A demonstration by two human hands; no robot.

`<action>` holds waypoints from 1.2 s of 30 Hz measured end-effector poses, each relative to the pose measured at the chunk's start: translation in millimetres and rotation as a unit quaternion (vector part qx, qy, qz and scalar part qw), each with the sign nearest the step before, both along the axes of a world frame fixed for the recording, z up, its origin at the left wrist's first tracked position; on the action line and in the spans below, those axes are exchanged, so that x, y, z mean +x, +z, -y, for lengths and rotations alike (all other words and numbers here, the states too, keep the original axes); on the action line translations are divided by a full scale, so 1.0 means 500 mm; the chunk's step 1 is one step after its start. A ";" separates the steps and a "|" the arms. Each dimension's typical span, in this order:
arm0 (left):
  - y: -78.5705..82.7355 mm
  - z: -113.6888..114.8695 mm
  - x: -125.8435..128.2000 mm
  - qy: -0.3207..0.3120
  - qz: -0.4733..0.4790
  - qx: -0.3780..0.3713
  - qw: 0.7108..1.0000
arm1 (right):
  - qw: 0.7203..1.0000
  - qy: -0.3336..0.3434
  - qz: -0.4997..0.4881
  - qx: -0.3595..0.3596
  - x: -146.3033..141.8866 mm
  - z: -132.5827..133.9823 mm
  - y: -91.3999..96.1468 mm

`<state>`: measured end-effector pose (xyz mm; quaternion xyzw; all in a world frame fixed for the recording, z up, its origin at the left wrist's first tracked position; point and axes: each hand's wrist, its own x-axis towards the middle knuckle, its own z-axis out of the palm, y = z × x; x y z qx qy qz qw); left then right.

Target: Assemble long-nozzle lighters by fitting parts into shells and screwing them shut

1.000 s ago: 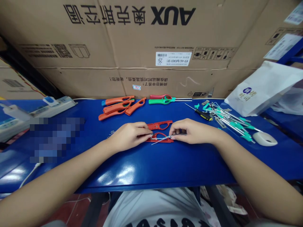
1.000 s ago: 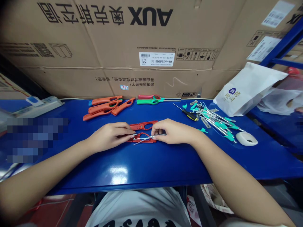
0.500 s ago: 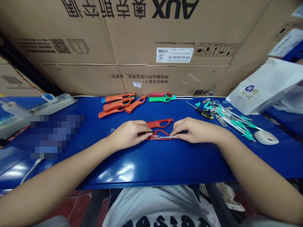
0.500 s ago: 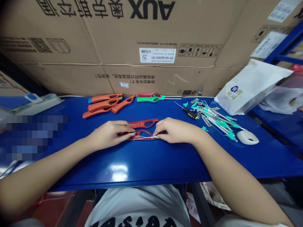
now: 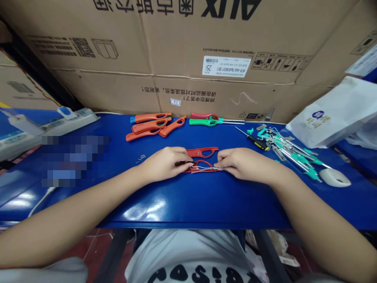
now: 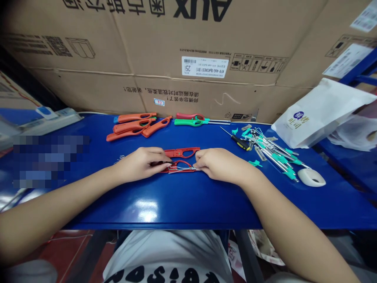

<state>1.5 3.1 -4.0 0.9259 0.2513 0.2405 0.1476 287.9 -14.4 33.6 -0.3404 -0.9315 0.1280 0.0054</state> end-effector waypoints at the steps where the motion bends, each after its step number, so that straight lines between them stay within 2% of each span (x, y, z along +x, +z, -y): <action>1: 0.000 0.000 0.000 -0.002 0.002 0.001 1.000 | 1.000 -0.002 0.006 0.004 -0.002 0.002 0.001; 15: 0.000 0.000 0.002 -0.002 0.006 -0.015 1.000 | 0.999 -0.014 0.031 0.036 -0.002 0.009 0.013; 20: -0.001 0.001 0.004 -0.003 -0.006 -0.024 1.000 | 0.998 -0.042 0.034 0.019 0.001 0.012 0.016; 26: 0.001 0.003 0.005 -0.002 0.003 -0.028 1.000 | 0.995 -0.036 0.084 0.043 -0.011 0.018 0.024; 36: 0.000 0.002 0.005 -0.004 0.004 -0.042 0.999 | 0.982 -0.079 0.162 0.063 -0.031 0.034 0.043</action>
